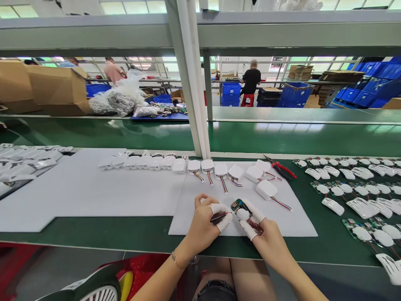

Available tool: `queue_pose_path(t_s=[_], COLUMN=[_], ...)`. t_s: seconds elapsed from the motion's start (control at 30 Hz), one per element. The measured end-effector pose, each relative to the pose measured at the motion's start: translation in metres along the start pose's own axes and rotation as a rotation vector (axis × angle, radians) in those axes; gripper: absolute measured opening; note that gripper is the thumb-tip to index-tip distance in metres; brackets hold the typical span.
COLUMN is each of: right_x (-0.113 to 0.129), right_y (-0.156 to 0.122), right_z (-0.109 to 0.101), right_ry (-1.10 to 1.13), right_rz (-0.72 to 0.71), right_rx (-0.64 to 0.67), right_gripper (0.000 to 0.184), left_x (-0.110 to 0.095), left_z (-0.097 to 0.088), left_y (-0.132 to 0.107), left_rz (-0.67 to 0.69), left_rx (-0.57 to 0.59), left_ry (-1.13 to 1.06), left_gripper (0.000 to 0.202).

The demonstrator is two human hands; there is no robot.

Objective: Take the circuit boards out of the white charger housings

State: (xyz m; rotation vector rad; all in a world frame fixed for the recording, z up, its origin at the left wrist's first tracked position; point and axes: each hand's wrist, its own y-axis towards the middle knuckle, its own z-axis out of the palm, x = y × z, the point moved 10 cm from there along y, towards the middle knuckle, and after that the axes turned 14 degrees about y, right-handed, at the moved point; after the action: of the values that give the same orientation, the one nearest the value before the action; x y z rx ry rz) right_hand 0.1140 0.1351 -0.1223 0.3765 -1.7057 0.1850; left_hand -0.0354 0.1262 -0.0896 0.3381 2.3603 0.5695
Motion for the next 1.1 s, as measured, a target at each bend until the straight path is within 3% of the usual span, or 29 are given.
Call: queue_pose_path(t_s=[0.33,0.63,0.87,1.1], right_x=[-0.003,0.004,0.001,-0.001], right_y=[-0.001,-0.002,-0.003,-0.001], right_z=[-0.001,0.001,0.001,0.0], right_ry=[0.004,0.093,0.135,0.131], right_rz=[0.007,-0.007,-0.002,-0.004], right_rx=[0.015,0.0,-0.005,0.008], right_gripper=[0.051,0.062,0.062,0.059], left_x=[-0.02,-0.034,-0.032,-0.04], left_z=[-0.004,-0.013,-0.01,-0.009], left_y=[-0.002,-0.009,-0.008,-0.012], left_rz=[0.12,0.174,0.154,0.218], left_rx=[-0.083,-0.244,-0.233,-0.242], left_ry=[0.145,0.191,0.214,0.264], left_gripper=[0.009,0.01,0.01,0.01])
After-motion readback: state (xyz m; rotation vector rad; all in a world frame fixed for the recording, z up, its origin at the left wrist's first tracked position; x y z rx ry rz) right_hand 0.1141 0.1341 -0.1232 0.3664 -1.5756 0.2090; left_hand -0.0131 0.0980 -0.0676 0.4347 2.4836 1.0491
